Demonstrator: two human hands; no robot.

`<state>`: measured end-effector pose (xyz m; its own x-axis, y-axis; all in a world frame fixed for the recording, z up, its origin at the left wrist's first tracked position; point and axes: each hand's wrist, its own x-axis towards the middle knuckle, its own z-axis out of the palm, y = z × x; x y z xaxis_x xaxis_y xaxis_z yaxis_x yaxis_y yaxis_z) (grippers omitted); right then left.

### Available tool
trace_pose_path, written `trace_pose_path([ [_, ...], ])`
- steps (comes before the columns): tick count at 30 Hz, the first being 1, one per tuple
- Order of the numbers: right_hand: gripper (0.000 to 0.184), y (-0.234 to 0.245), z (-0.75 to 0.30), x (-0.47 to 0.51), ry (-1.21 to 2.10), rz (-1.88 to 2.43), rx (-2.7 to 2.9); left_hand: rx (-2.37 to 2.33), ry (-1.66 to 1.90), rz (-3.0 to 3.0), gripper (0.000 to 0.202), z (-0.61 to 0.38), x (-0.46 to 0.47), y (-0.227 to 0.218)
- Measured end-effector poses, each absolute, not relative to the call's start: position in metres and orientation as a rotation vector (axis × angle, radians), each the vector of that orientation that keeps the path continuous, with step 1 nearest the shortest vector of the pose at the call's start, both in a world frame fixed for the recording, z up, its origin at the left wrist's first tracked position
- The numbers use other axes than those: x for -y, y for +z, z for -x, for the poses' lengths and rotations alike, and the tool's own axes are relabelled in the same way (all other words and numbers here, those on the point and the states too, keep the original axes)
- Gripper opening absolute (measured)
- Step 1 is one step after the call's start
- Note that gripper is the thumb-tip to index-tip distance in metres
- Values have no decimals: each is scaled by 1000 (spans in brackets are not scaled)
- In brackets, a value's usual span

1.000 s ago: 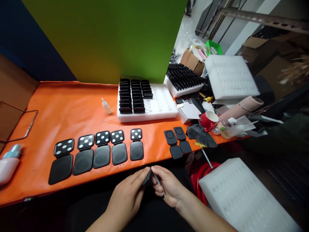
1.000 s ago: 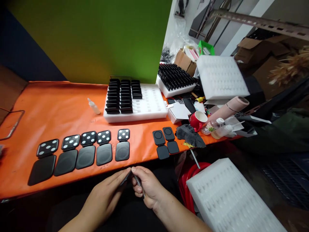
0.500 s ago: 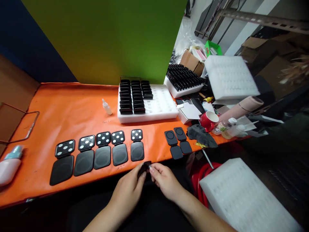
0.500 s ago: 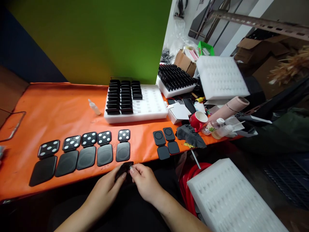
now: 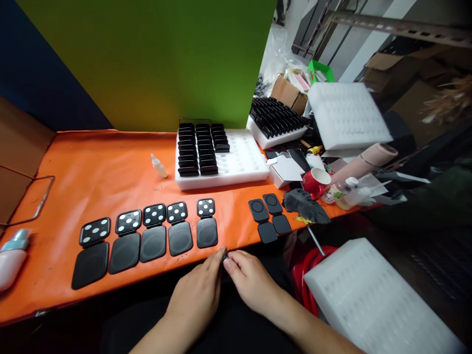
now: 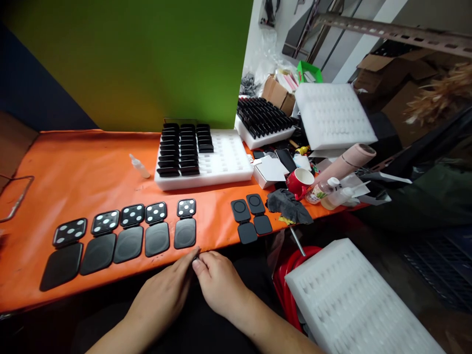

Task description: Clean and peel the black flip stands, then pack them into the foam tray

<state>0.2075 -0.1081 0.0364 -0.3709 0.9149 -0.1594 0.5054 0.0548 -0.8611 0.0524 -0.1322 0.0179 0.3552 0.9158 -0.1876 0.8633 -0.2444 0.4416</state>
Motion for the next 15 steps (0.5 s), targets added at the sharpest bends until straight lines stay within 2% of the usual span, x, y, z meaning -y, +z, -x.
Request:
trace_pose_path([
  [4, 20, 23, -203, 112, 1337, 1465, 1739, -1550, 91, -2139, 48, -55, 136, 13],
  [8, 28, 14, -198, 114, 1439, 1384, 1442, -1478, 391, -1968, 40, -57, 130, 12],
  [12, 33, 15, -199, 115, 1868, 1191, 944, -1412, 692, -1401, 27, -58, 116, 14],
  [15, 33, 19, -203, 114, 2120, 1137, 680, -1422, 834, -1104, 26, -57, 109, 18],
])
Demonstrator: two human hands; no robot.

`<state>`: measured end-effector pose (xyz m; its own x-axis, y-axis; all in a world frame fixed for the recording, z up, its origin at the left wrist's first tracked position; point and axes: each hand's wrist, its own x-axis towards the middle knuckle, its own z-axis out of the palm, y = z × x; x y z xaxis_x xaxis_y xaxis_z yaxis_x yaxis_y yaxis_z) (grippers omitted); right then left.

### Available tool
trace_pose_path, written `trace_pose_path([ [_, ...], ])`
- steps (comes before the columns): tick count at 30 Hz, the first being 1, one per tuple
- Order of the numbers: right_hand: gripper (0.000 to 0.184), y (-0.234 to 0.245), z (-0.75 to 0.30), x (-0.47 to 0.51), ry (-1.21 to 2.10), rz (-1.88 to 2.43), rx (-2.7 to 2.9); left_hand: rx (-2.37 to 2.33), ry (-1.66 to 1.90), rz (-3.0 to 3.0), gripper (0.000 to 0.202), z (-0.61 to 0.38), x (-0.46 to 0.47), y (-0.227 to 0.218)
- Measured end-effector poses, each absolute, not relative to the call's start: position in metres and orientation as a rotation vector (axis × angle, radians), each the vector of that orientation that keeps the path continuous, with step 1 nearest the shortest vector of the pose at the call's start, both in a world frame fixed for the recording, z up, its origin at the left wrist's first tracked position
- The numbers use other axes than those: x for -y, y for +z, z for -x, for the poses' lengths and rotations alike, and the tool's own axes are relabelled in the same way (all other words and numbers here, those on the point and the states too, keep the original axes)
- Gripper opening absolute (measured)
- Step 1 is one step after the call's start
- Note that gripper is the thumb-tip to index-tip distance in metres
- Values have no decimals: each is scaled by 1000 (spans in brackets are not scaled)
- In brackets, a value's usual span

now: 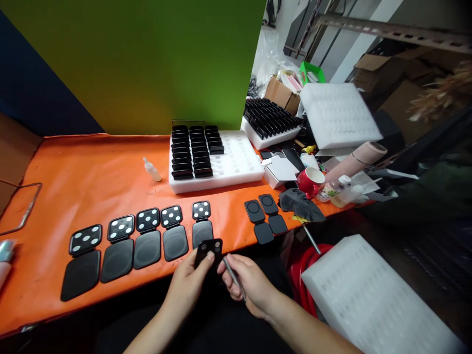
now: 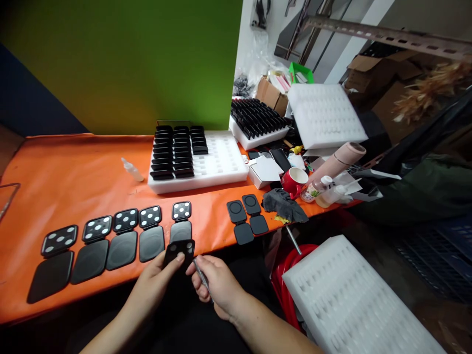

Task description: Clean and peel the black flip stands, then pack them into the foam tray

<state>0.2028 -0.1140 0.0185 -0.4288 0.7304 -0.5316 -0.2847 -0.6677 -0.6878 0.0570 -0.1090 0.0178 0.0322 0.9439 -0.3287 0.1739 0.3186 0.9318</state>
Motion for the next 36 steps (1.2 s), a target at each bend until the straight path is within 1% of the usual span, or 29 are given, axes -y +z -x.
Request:
trace_pose_path([
  [3, 31, 23, -204, 114, 2182, 1189, 728, -1385, 856, -1094, 26, -57, 110, 22],
  [5, 30, 25, -205, 113, 2188, 1217, 751, -1363, 855, -1213, 23, -56, 114, 23],
  [7, 24, 26, -208, 113, 2230, 1197, 688, -1351, 863, -1410, 21, -56, 120, 22],
  [9, 14, 25, -214, 113, 2318, 1136, 506, -1306, 858, -1612, 25, -55, 124, 19],
  [10, 13, 24, -218, 113, 2382, 1095, 373, -1269, 853, -1685, 28, -56, 126, 18],
  [13, 18, 22, -230, 112, 2557, 950, -39, -1144, 860, -1802, 37, -58, 127, 17],
  [15, 21, 22, -236, 111, 2582, 905, -198, -1072, 878, -1840, 42, -61, 127, 19],
  [19, 25, 27, -239, 112, 2439, 920, -287, -996, 922, -1839, 44, -73, 124, 23],
  [22, 26, 25, -246, 113, 2298, 940, -181, -1064, 900, -1688, 31, -85, 112, 22],
  [24, 25, 16, -256, 113, 2101, 1010, -41, -1213, 930, -1512, 24, -91, 92, 16],
  [25, 26, 9, -262, 114, 1975, 1080, 32, -1302, 970, -1427, 24, -93, 79, 11],
  [27, 30, -10, -274, 113, 1728, 1269, 151, -1389, 1038, -1384, 31, -94, 47, -2],
  [29, 35, -29, -283, 109, 1562, 1432, 212, -1451, 1064, -1387, 37, -91, 16, -15],
  [32, 41, -48, -289, 100, 1465, 1493, 238, -1555, 1040, -1439, 44, -85, -14, -25],
  [34, 44, -51, -288, 95, 1437, 1482, 268, -1605, 1025, -1513, 50, -83, -18, -23],
  [36, 43, -49, -287, 92, 1444, 1466, 320, -1605, 1018, -1626, 50, -82, -11, -16],
])
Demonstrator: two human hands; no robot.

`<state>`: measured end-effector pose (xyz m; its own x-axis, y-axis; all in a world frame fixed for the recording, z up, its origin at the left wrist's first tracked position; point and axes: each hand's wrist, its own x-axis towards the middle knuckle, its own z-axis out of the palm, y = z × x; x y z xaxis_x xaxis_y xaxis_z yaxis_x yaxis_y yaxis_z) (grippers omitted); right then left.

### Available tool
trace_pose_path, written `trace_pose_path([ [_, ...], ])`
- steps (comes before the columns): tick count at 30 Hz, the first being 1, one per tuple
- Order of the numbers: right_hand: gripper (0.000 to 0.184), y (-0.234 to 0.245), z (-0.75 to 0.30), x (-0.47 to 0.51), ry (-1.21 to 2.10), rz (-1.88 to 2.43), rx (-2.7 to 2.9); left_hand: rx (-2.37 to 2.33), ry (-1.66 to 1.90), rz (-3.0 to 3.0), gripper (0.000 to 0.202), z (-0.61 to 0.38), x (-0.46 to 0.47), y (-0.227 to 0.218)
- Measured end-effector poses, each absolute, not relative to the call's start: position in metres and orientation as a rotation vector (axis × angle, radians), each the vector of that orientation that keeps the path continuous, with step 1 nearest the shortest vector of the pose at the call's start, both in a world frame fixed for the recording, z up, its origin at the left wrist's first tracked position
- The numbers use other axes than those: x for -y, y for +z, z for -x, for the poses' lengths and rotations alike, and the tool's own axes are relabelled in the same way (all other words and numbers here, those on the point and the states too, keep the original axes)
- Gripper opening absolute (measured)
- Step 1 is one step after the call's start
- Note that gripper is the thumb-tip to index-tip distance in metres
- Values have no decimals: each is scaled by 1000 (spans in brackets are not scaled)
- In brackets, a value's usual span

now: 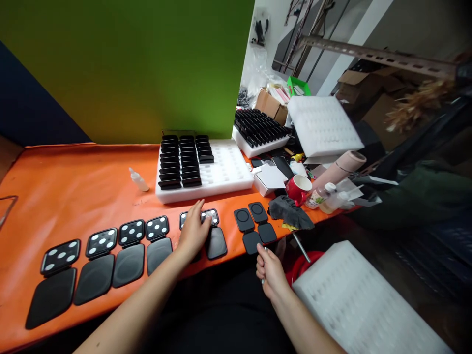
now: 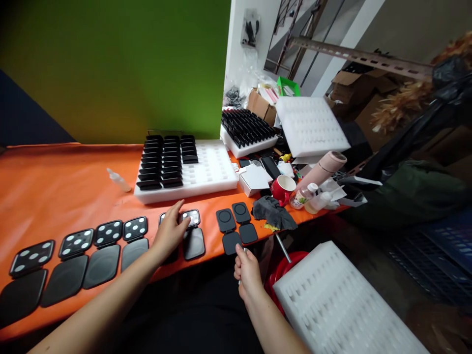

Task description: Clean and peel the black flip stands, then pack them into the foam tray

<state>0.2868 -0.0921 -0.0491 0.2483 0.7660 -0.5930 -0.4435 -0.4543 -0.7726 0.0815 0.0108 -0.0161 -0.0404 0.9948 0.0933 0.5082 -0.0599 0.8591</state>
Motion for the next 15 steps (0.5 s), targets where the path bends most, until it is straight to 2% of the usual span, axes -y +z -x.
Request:
trace_pose_path([
  [5, 35, -36, -283, 96, 1382, 1442, 515, -1417, 925, -1910, 35, -88, 23, -1],
  [10, 32, -17, -279, 102, 1345, 1405, 649, -1245, 771, -2307, 46, -98, 39, 6],
  [15, 33, 5, -272, 107, 1517, 1289, 669, -1111, 662, -2574, 58, -97, 43, 23],
])
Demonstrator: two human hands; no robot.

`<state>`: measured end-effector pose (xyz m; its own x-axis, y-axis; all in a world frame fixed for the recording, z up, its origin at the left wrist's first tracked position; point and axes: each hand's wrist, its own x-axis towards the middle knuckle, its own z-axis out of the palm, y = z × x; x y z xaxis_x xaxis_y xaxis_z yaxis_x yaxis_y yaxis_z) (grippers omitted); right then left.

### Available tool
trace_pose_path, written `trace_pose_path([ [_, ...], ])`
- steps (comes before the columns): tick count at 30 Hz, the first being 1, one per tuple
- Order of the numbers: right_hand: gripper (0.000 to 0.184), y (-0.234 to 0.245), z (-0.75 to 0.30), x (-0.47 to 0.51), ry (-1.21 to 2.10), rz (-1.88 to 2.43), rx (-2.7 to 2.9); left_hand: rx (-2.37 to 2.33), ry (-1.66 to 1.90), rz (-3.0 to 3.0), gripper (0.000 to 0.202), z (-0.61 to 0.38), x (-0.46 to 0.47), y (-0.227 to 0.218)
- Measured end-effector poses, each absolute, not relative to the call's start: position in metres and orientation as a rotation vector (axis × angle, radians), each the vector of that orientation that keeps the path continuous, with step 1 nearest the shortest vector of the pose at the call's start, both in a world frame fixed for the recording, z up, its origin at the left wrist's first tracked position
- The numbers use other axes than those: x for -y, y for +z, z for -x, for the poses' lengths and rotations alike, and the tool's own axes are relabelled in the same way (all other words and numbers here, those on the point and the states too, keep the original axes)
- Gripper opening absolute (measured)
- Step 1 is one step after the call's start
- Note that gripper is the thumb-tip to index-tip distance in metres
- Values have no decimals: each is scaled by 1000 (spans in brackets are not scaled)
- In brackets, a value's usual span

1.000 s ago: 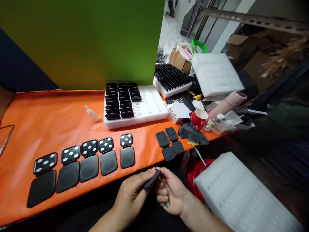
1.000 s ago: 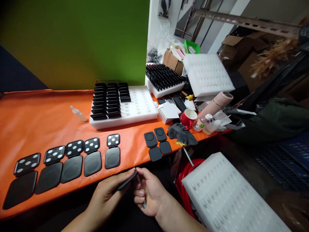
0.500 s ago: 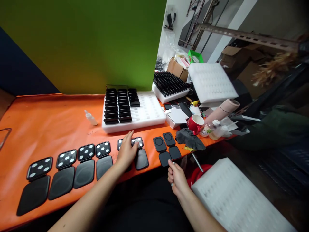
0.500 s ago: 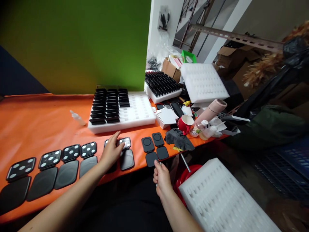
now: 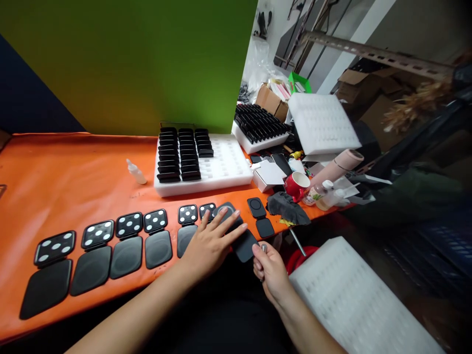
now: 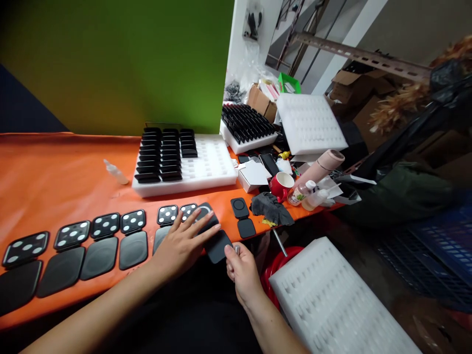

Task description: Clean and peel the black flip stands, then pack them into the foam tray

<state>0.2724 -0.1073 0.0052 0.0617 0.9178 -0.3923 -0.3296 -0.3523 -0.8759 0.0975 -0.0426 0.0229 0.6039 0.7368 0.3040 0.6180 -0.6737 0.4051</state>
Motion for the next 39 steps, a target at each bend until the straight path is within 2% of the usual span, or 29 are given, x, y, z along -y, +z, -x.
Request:
trace_pose_path([
  [3, 31, 17, -268, 109, 1627, 1157, 646, -1027, 632, -2326, 47, -93, 50, 30],
  [6, 34, 24, -265, 107, 1635, 1137, 683, -1132, 722, -1676, 37, -91, 63, 30],
  [10, 34, 28, -261, 103, 1554, 1328, 1004, -1043, 774, -788, 42, -89, 83, 28],
  [14, 31, 39, -254, 100, 1274, 1460, 1454, -906, 749, -437, 50, -87, 95, 35],
  [18, 27, 53, -243, 97, 1074, 1497, 1760, -953, 777, -577, 51, -88, 102, 34],
  [23, 28, 58, -233, 92, 840, 1645, 2111, -1147, 825, -1262, 60, -87, 114, 11],
  [26, 27, 60, -234, 92, 811, 1624, 2216, -1185, 782, -1525, 64, -84, 118, 5],
  [31, 24, 64, -234, 93, 876, 1579, 2233, -1232, 732, -1626, 64, -83, 120, 9],
  [39, 26, 59, -221, 99, 719, 1588, 2253, -1296, 744, -1645, 59, -81, 123, 2],
])
